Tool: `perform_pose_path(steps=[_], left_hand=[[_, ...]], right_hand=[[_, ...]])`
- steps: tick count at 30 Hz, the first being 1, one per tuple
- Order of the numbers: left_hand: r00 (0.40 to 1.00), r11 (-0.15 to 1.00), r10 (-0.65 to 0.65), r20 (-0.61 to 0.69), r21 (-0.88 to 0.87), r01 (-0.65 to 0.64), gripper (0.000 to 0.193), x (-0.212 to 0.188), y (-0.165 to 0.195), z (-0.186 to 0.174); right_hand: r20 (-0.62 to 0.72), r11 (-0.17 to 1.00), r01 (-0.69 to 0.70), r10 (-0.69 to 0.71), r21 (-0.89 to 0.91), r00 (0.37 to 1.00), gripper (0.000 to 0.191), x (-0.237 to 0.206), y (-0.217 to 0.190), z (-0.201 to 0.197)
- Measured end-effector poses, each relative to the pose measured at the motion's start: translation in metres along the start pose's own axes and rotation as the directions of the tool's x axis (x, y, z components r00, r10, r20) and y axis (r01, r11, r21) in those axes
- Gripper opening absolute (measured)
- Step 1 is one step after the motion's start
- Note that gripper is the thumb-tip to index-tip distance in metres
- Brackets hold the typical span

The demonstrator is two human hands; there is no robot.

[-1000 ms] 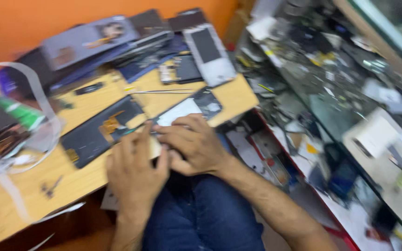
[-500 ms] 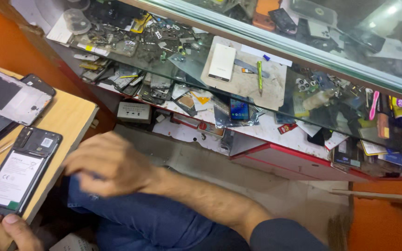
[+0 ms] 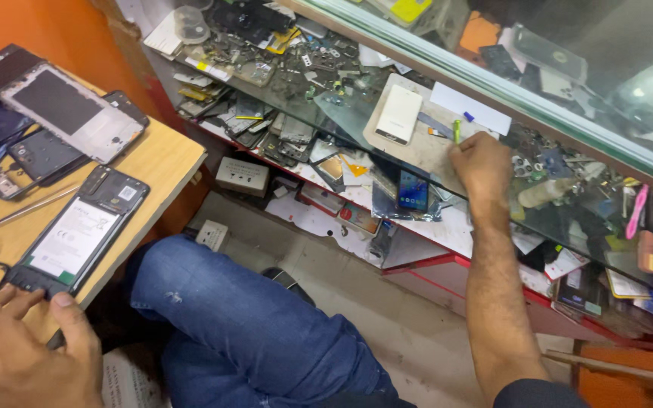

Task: The person uses tweezers and a screwdriver to manipulate internal components of a disassembled smartphone. They connect a ribbon cable, adjust parts on the motherboard, and tighten screws to secure the internal assembly.

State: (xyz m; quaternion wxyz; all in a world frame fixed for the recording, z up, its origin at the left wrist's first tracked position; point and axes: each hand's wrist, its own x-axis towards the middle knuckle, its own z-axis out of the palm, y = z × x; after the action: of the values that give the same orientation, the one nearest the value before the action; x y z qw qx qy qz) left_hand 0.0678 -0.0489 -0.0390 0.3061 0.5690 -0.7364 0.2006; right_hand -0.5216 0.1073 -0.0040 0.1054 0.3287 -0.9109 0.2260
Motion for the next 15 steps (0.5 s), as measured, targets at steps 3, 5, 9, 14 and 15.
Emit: perform_pose_path(steps=[3, 5, 9, 14, 15], left_hand=[[1.000, 1.000, 0.013, 0.012, -0.027, -0.013, 0.032, 0.000, 0.001, -0.016], [1.000, 0.995, -0.011, 0.020, -0.098, 0.013, 0.033, -0.004, 0.006, -0.033], [0.992, 0.930, -0.128, 0.019, -0.344, 0.127, 0.035, -0.002, 0.020, -0.053], [0.951, 0.819, -0.310, -0.009, -0.511, 0.263, 0.016, -0.003, 0.016, -0.083], [0.939, 0.814, -0.345, -0.011, -0.502, 0.293, 0.012, -0.002, 0.010, -0.090]], right_hand=[[-0.256, 0.991, 0.039, -0.004, 0.131, 0.967, 0.020, -0.007, 0.019, 0.007], [-0.212, 0.803, 0.022, 0.130, 0.595, 0.969, 0.019, -0.016, 0.032, 0.013], [0.288, -0.361, -0.257, 0.033, 0.896, 0.957, 0.013, -0.079, 0.004, 0.043], [0.553, -0.310, -0.642, -0.332, 0.701, 0.764, 0.019, -0.154, -0.118, 0.086], [0.543, -0.284, -0.659, -0.392, 0.697, 0.743, 0.024, -0.164, -0.144, 0.085]])
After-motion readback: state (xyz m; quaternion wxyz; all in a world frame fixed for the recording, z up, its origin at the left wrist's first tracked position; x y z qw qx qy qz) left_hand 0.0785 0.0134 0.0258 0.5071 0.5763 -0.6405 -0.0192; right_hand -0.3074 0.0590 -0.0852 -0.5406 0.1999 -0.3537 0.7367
